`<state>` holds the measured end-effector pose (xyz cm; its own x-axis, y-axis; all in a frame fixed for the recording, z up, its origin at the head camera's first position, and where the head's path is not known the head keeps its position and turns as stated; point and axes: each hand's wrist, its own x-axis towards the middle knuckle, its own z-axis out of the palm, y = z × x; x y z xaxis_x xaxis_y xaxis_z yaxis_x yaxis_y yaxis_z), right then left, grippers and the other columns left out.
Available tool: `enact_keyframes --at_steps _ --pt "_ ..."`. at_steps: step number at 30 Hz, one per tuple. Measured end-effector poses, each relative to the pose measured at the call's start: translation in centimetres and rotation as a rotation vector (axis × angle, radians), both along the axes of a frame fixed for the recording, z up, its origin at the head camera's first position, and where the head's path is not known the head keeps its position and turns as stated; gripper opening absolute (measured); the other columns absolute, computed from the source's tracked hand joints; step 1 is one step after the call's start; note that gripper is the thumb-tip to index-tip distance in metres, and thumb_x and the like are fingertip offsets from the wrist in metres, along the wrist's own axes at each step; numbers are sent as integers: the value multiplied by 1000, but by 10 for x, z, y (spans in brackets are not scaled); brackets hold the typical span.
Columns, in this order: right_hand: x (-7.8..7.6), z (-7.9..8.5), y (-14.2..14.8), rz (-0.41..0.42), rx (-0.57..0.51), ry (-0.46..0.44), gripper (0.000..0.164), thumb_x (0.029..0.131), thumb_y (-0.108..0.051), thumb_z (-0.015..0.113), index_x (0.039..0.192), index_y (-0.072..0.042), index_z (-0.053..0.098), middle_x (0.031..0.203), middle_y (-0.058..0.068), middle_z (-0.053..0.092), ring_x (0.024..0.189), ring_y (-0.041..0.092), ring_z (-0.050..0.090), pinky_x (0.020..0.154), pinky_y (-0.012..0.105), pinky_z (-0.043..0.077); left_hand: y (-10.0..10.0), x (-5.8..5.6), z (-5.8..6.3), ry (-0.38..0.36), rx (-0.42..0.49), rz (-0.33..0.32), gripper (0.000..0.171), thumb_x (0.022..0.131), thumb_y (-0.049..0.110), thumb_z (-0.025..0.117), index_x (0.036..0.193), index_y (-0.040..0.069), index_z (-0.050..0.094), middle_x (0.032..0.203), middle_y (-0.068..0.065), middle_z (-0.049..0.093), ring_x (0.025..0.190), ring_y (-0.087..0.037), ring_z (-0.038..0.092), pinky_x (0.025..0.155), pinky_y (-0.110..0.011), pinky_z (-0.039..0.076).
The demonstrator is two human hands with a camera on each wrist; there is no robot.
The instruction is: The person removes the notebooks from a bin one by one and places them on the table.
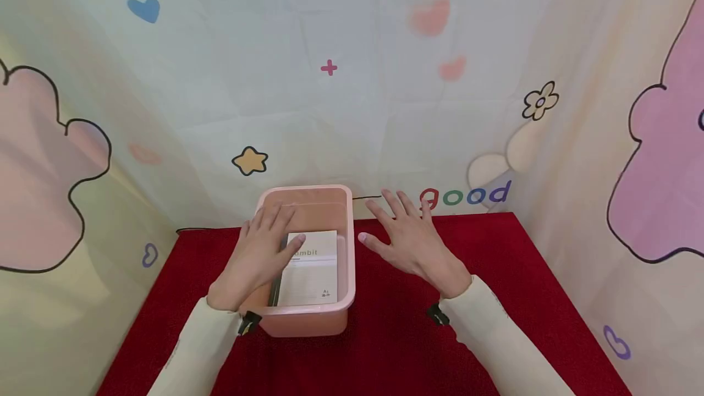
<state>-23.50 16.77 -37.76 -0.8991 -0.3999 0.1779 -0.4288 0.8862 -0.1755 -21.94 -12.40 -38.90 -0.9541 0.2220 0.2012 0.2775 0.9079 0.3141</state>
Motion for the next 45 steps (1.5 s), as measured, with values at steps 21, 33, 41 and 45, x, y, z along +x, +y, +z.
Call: enact_keyframes --at_steps 21,33,41,45 --pt "-11 12 -35 200 -128 -47 72 91 -35 67 153 -19 33 156 12 34 140 35 39 105 53 44 -85 50 -51 -63 376 268 60 99 33 52 152 12 34 153 -18 39 134 -39 46 97 -63 46" --pt "-35 24 -66 292 -87 -218 66 94 -37 63 152 -22 35 155 5 36 130 29 52 105 50 45 -95 42 -72 -254 663 323 50 100 24 52 148 15 39 124 -16 62 94 -24 63 73 -30 53" --pt "-43 24 -81 303 20 -249 63 95 -39 61 150 -21 38 152 2 38 114 25 62 101 45 48 -96 39 -81 -392 845 295 51 100 21 53 149 20 37 125 -18 58 83 -20 61 67 -33 55" --pt "-46 23 -88 297 45 -262 62 95 -39 60 150 -21 37 153 4 37 112 24 64 100 45 49 -100 36 -87 -431 917 257 55 99 19 55 151 22 35 126 -19 57 90 -23 63 72 -34 57"
